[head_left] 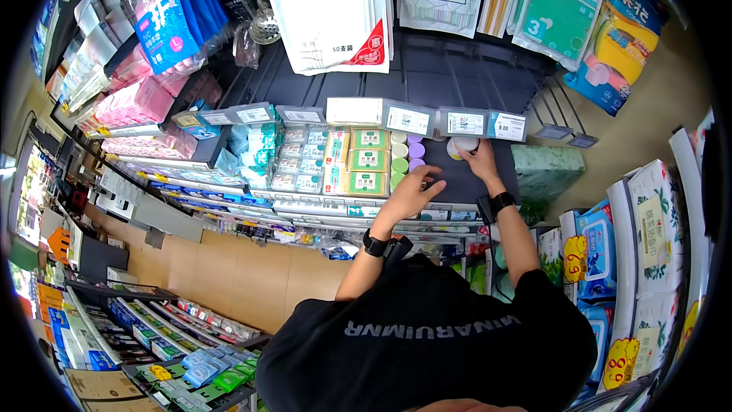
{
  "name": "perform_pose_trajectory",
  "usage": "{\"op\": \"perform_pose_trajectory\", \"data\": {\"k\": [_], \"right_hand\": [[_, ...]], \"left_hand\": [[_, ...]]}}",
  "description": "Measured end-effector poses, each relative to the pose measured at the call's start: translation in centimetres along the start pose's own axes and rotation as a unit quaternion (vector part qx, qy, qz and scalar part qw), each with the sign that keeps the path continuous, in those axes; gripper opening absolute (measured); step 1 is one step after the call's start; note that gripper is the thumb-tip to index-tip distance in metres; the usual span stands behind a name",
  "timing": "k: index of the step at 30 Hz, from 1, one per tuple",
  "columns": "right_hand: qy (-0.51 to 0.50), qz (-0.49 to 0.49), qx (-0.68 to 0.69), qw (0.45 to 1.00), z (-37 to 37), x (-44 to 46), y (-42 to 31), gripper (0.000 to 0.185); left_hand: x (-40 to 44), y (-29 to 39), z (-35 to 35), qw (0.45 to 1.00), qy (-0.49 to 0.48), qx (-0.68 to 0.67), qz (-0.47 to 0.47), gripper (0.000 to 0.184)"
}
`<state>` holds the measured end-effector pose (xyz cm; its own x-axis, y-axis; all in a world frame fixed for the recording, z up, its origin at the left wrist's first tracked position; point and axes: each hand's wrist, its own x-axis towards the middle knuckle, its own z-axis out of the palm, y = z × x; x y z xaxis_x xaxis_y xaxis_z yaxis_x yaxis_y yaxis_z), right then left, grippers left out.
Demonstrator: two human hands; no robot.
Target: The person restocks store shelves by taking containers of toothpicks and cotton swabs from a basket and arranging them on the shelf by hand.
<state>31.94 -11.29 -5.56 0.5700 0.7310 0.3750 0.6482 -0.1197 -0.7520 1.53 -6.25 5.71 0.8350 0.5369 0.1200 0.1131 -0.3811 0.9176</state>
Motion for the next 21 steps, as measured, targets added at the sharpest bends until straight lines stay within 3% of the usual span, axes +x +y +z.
{"op": "perform_pose_trajectory", "data": {"k": [1, 4, 7, 11, 13, 17, 21], "right_hand": [[-0.001, 0.002, 0.001, 1.0, -0.1, 0.8, 0.5, 0.074], [-0.035, 0.0, -0.104, 0.994, -0.1, 2.1, 1.2, 0.046], [-0.092, 0.059, -0.117, 0.987, 0.4, 3.6, 3.4, 0.049], [-0.069, 0.033, -0.159, 0.984, 1.0, 4.6, 5.8, 0.05], [-0.106, 0.086, -0.185, 0.973, 0.7, 4.7, 4.8, 0.055], [-0.11, 0.046, -0.266, 0.956, 0.8, 5.1, 4.4, 0.058], [-0.11, 0.022, -0.255, 0.96, 1.7, 6.0, 7.5, 0.058]], "left_hand": [[0.1, -0.4, -0.2, 1.0, 0.014, 0.0, 0.012, 0.046], [0.3, -1.1, -0.9, 1.0, 0.022, -0.022, -0.006, 0.044], [0.5, -1.3, -1.2, 0.999, 0.032, -0.029, -0.016, 0.043], [0.6, -1.1, -1.8, 0.999, 0.037, -0.032, -0.022, 0.04], [0.4, -0.9, -2.2, 0.998, 0.04, -0.037, -0.022, 0.039], [0.1, -0.4, -2.7, 0.995, 0.042, -0.074, -0.047, 0.038], [-0.5, 0.4, -2.9, 0.994, 0.032, -0.081, -0.062, 0.037]]}}
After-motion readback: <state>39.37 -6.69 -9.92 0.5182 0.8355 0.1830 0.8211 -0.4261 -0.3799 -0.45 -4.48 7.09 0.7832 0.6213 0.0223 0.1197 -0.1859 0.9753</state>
